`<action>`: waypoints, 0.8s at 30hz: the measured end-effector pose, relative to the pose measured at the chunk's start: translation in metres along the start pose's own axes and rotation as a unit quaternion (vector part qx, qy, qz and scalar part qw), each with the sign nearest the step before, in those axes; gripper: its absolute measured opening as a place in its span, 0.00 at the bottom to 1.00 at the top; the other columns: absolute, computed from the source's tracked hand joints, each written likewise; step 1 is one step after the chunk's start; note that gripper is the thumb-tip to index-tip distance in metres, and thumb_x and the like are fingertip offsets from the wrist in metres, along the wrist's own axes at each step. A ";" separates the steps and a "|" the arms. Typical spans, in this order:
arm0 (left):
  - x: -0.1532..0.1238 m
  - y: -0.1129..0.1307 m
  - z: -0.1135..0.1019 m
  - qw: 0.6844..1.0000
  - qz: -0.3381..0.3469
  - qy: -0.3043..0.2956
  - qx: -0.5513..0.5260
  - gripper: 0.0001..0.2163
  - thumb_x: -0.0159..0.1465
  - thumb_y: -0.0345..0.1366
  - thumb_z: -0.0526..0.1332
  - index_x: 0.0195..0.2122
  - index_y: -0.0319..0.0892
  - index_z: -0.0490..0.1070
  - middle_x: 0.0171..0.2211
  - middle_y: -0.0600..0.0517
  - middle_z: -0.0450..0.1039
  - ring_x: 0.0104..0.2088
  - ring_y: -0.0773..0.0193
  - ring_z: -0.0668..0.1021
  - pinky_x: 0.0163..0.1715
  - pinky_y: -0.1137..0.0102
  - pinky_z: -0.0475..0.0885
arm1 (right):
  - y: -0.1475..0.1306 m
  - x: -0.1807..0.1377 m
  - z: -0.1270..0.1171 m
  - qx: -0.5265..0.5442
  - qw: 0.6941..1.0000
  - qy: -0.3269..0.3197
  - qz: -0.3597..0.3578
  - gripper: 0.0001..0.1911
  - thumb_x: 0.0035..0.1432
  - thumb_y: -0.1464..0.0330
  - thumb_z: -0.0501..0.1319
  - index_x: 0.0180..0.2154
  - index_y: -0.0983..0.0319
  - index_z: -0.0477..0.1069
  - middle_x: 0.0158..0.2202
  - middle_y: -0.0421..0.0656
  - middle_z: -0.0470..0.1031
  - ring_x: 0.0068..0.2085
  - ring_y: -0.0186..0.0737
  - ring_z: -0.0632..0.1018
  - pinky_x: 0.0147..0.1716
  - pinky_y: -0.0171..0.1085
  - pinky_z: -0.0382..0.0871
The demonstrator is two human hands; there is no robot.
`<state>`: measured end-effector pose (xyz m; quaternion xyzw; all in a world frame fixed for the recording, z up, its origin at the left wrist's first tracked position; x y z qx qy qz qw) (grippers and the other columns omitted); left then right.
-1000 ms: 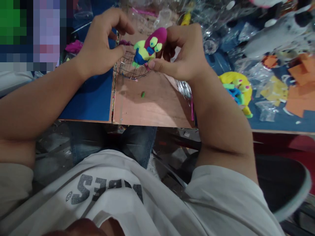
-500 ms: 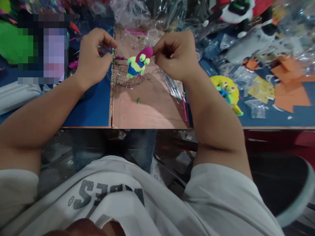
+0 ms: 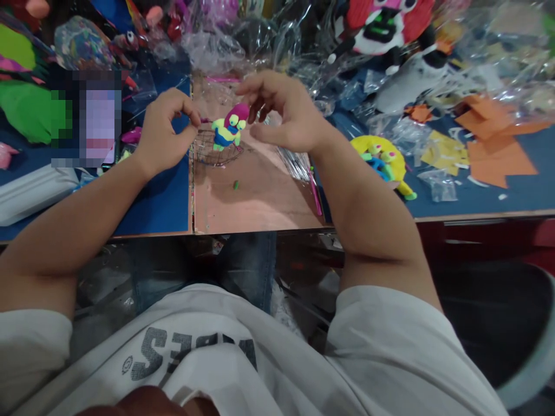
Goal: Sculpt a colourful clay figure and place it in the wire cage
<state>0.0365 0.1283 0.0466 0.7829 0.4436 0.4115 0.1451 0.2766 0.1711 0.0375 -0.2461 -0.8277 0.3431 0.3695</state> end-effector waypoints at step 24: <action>-0.005 0.006 0.007 0.994 0.004 -0.071 0.081 0.05 0.59 0.38 0.66 0.28 0.56 0.74 0.46 0.51 0.85 0.58 0.41 0.76 0.60 0.35 0.62 | -0.010 -0.005 0.031 -0.088 0.992 0.085 0.003 0.39 0.52 0.37 0.74 0.61 0.37 0.69 0.52 0.39 0.81 0.44 0.53 0.81 0.48 0.59 0.81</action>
Point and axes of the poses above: each hand's wrist, its own x-axis towards the middle knuckle, its own z-axis out of the palm, y = z × x, the point moved 6 cm from there along x, towards the middle knuckle
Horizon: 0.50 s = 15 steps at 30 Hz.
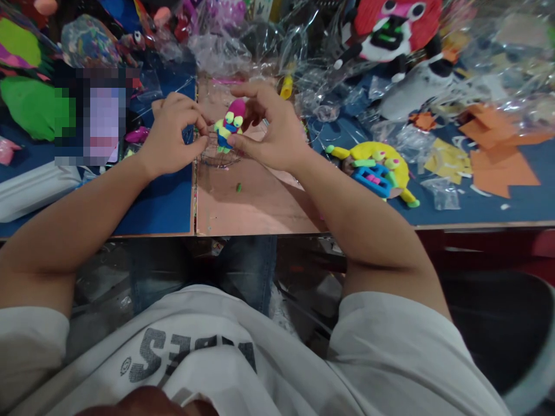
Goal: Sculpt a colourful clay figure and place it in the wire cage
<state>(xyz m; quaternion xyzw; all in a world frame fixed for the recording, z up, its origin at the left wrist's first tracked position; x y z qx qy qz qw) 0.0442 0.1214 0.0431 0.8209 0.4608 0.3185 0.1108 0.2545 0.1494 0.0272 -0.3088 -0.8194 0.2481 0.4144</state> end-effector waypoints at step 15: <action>0.004 -0.015 0.010 0.996 -0.068 0.027 -0.054 0.02 0.55 0.42 0.68 0.27 0.61 0.77 0.45 0.53 0.86 0.58 0.35 0.76 0.55 0.35 0.65 | 0.001 -0.010 0.004 -0.037 0.996 0.084 -0.015 0.40 0.60 0.37 0.70 0.66 0.39 0.62 0.42 0.42 0.77 0.46 0.56 0.83 0.45 0.56 0.83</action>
Point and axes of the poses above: each hand's wrist, its own x-axis towards the middle knuckle, its own z-axis out of the palm, y = z × x, the point moved 6 cm from there along x, towards the middle knuckle
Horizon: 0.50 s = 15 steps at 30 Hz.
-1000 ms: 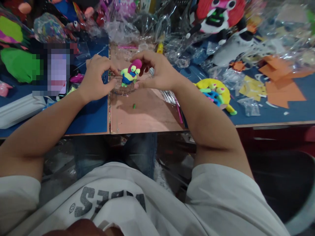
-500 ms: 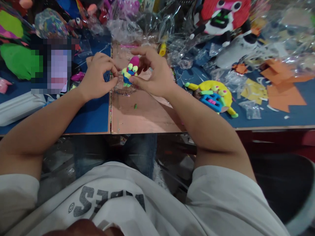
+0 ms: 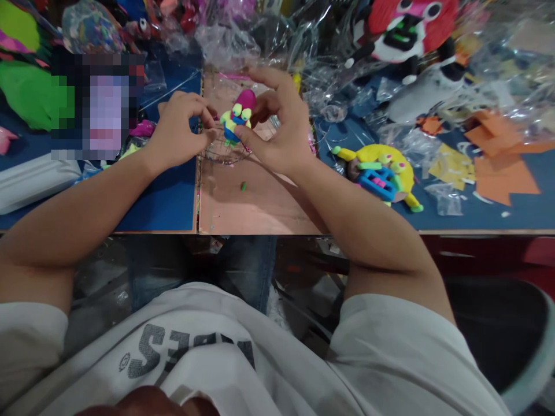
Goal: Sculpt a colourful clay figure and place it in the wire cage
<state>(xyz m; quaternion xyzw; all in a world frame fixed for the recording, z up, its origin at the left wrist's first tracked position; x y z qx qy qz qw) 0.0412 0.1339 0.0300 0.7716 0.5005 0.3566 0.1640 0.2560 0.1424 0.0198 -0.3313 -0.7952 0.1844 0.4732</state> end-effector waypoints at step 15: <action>-0.001 0.000 0.003 1.000 0.002 -0.002 -0.018 0.06 0.52 0.38 0.66 0.28 0.62 0.78 0.50 0.53 0.84 0.60 0.31 0.77 0.55 0.31 0.63 | -0.016 0.001 -0.001 0.026 0.986 0.079 -0.143 0.33 0.67 0.42 0.68 0.66 0.42 0.66 0.38 0.37 0.73 0.36 0.40 0.79 0.33 0.40 0.71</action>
Point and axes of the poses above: each hand's wrist, its own x-axis towards the middle knuckle, its own z-axis out of the palm, y = z × x, the point moved 6 cm from there along x, towards the middle knuckle
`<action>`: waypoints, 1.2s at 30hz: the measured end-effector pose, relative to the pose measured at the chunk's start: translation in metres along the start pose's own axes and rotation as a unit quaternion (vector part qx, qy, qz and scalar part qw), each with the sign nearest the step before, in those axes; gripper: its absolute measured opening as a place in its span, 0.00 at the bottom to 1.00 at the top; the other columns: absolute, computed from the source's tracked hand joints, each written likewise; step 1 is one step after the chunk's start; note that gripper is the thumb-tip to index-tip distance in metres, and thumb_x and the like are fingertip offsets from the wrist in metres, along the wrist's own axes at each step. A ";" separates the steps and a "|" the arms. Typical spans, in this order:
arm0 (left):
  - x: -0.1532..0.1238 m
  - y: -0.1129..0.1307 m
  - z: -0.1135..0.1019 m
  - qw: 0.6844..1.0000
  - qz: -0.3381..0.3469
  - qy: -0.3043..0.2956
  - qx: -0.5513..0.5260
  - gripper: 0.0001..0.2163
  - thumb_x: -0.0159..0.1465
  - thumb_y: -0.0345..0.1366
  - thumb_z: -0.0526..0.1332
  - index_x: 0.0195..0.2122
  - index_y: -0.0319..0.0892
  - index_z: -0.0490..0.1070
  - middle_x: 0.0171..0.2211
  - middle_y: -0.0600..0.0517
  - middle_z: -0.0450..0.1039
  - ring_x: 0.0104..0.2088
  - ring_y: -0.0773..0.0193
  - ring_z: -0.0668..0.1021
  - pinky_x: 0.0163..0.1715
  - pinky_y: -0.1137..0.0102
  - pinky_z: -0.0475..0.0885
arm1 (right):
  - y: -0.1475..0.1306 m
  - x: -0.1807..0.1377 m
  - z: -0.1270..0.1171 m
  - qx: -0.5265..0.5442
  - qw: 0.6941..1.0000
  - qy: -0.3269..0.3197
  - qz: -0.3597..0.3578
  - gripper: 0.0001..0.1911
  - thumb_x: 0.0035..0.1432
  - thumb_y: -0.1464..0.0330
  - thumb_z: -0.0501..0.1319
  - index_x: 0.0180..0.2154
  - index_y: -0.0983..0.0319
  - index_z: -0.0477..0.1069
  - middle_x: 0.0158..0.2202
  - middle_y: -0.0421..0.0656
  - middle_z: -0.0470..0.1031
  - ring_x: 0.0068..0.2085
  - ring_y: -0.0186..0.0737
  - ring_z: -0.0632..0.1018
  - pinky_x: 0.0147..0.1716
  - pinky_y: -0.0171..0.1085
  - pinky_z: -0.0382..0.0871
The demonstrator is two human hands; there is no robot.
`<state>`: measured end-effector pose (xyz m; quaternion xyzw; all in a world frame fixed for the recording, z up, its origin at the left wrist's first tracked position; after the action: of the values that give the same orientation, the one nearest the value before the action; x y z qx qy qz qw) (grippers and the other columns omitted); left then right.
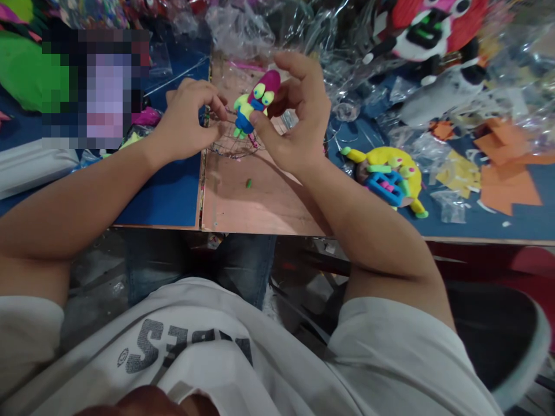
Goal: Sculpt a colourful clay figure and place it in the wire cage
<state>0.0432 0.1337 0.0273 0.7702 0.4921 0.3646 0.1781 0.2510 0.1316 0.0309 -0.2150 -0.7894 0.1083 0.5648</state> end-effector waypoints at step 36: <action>0.004 -0.011 0.005 0.999 0.014 0.011 -0.049 0.08 0.53 0.29 0.69 0.27 0.52 0.78 0.45 0.47 0.84 0.57 0.32 0.76 0.61 0.31 0.59 | 0.027 0.008 -0.013 0.122 0.988 0.079 0.047 0.26 0.62 0.44 0.75 0.59 0.38 0.76 0.47 0.38 0.77 0.33 0.33 0.75 0.31 0.38 0.70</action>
<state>0.0409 0.1424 0.0186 0.7635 0.4647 0.3990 0.2047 0.2674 0.1583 0.0305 -0.1897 -0.7124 0.2128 0.6413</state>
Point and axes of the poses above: each hand's wrist, its own x-axis towards the middle knuckle, its own z-axis out of the palm, y = z × x, the point moved 6 cm from there along x, towards the middle knuckle
